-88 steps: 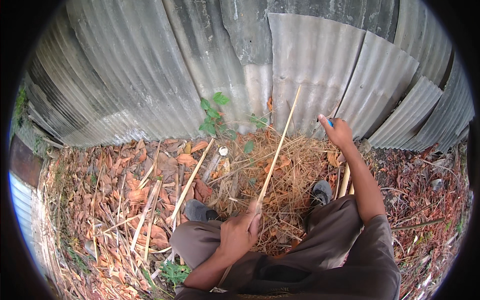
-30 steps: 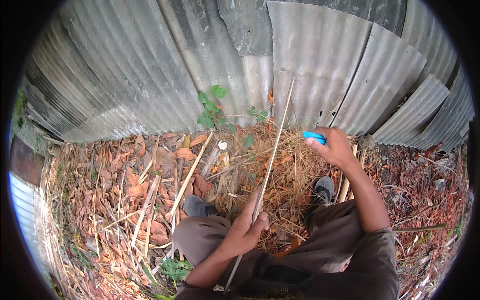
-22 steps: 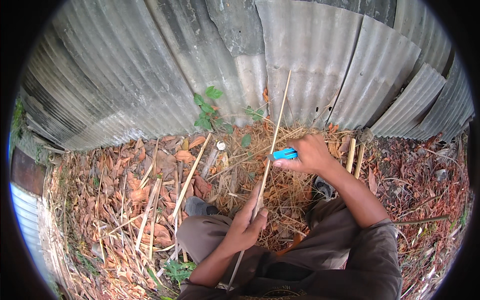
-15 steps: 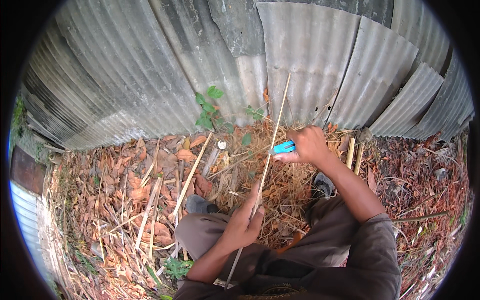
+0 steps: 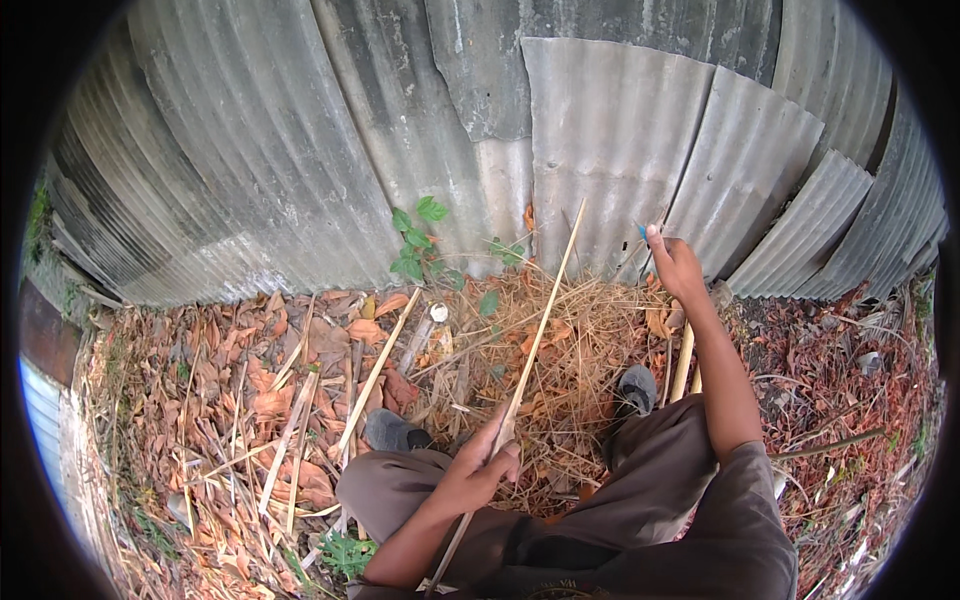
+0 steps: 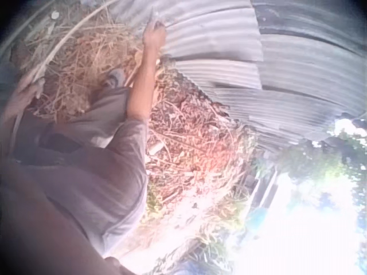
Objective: The person sits on the ground and uses a blue utility knife to shave and smooth a long bamboo stick. They hold the stick with their left hand and scrape along its length with the knife in their right hand, removing thin strips of bamboo.
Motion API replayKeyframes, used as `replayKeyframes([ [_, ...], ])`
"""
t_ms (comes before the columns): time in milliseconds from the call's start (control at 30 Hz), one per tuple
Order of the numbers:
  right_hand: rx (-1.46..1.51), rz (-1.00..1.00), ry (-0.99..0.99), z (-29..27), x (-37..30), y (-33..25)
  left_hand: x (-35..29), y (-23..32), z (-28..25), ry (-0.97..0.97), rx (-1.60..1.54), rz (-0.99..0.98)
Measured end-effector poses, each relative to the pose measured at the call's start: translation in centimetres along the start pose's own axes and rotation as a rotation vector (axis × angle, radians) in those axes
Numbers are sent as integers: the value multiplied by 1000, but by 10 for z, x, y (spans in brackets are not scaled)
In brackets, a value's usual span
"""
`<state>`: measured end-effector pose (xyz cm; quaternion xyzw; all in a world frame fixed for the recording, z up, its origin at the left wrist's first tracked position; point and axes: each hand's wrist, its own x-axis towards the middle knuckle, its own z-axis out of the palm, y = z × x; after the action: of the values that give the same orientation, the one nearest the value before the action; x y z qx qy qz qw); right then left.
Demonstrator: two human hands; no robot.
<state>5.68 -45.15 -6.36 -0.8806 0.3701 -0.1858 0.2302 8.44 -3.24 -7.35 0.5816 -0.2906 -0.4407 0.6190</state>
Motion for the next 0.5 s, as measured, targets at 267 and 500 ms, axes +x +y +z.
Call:
replayKeyframes([
  [267, -31, -665, -191, 23, -96, -105, 7, 27, 0, 118, -125, -56],
  [500, -74, -749, -124, 31, -93, -109, 29, -1, 5, 330, 750, 505],
])
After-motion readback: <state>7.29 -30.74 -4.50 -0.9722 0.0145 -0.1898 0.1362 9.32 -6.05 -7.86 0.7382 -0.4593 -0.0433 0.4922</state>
